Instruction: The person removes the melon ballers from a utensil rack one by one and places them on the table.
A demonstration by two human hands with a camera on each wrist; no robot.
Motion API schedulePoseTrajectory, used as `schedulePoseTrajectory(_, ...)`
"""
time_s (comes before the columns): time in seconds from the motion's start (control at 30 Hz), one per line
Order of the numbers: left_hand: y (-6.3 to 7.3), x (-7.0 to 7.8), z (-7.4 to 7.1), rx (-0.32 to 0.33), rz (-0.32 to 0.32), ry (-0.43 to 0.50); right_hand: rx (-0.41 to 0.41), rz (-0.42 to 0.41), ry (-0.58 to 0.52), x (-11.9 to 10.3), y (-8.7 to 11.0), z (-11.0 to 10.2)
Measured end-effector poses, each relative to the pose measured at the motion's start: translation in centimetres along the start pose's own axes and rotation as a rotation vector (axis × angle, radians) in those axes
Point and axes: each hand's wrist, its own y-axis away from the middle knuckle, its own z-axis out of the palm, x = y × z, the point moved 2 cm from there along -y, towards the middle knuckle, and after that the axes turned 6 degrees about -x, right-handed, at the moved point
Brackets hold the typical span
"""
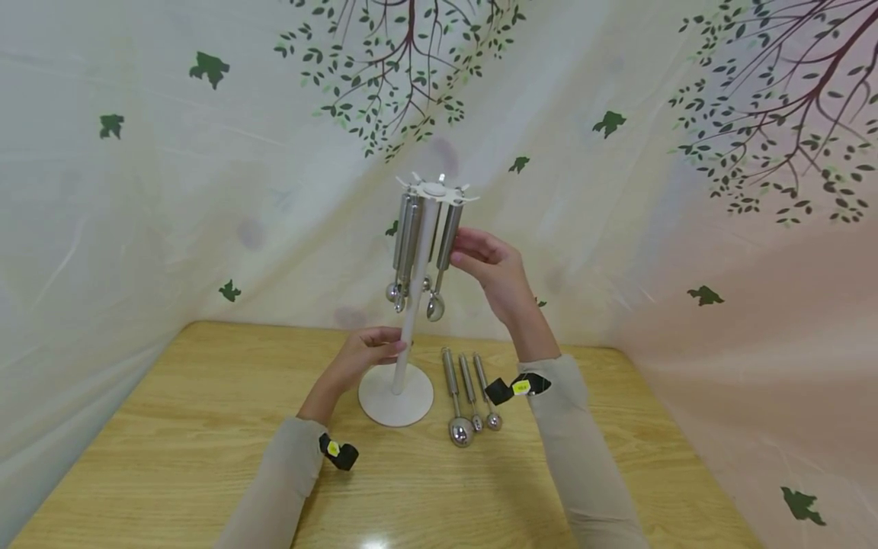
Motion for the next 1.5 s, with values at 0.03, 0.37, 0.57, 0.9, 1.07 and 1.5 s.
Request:
schedulePoseTrajectory(0.03,0.0,0.0,0.0,0.0,0.001,0.003,-0.004,-0.001,-0.002,0.0,-0.1,0.0)
schedulePoseTrajectory(0.37,0.2,0.3,0.1,-0.011,0.015,0.003,-0.018,-0.047,0.025,0.3,-0.6,0.1)
schedulePoseTrajectory(0.57,0.2,0.2,0.1,-0.011,0.013,-0.008,0.0,-0.103,0.052,1.1,-0.7,0.5)
schedulePoseTrajectory(0.9,0.2,0.2,0.1,-0.003,0.01,0.002,0.035,-0.211,0.079,1.1,-0.3,1.1)
schedulePoseTrajectory(1.07,0.1,0.1,0.1,-0.013,0.018,0.006,0.051,-0.268,0.106,1.1,0.0,1.3)
schedulePoseTrajectory(1.5,0.2,0.2,0.0,-0.016,0.026,0.003,0.088,-0.335,0.153,1.0,0.4,1.6)
